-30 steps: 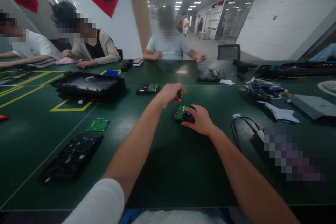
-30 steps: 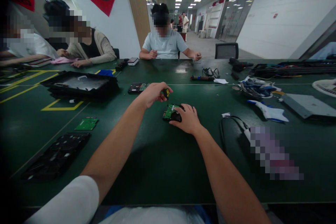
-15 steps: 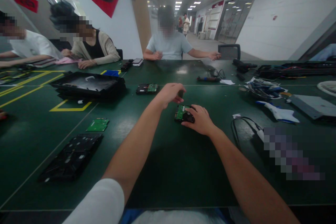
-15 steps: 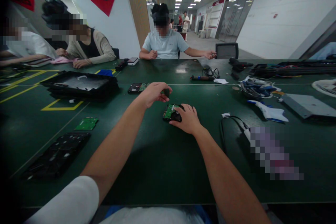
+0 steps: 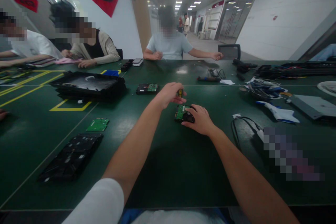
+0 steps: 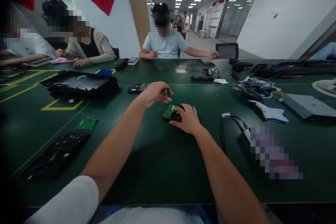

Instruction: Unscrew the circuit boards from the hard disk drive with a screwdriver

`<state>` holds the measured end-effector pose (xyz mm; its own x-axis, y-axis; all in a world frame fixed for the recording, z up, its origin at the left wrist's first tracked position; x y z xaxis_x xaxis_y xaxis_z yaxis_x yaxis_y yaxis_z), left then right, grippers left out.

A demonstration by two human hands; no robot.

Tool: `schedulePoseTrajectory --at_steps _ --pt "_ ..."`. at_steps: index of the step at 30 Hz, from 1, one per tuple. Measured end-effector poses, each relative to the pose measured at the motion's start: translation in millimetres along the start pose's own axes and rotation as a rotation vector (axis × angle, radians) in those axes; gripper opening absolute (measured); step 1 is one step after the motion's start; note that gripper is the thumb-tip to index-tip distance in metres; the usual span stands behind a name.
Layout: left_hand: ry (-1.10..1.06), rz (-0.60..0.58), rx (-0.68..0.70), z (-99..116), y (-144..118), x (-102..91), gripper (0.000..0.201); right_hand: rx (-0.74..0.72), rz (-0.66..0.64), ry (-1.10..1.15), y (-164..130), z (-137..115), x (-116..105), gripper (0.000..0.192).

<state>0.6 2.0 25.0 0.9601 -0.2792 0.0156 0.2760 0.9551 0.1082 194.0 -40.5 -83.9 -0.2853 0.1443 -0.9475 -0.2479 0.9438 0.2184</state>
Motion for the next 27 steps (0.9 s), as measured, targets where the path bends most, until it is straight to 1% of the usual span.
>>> schedulePoseTrajectory --at_steps 6,14,18,23,27 --pt "0.015 -0.007 0.042 1.0 -0.2 -3.0 0.019 0.002 0.0 0.001 0.3 0.6 0.9 0.077" --pt "-0.039 -0.021 -0.014 -0.8 0.1 0.0 0.02 -0.008 0.0 0.001 0.7 1.8 1.4 0.075" --pt "-0.012 0.021 0.004 -1.9 1.9 -3.3 0.02 -0.011 0.009 0.004 0.6 2.9 3.5 0.076" --pt "0.074 0.054 0.039 -2.4 3.5 -8.8 0.025 -0.016 0.021 0.0 0.3 2.6 4.1 0.077" --pt "0.002 0.009 -0.018 -3.1 2.2 -6.2 0.024 -0.013 0.016 0.002 0.4 2.0 3.1 0.077"
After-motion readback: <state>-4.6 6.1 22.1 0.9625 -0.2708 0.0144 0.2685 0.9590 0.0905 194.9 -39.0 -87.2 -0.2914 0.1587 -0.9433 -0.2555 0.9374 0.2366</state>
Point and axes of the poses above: each hand's wrist, its own y-axis towards the middle knuckle, its own x-axis out of the palm, z = x × y, the point moved 2 cm from there along y, towards the middle knuckle, and after that the axes turned 9 degrees about x, right-handed, at the moved point
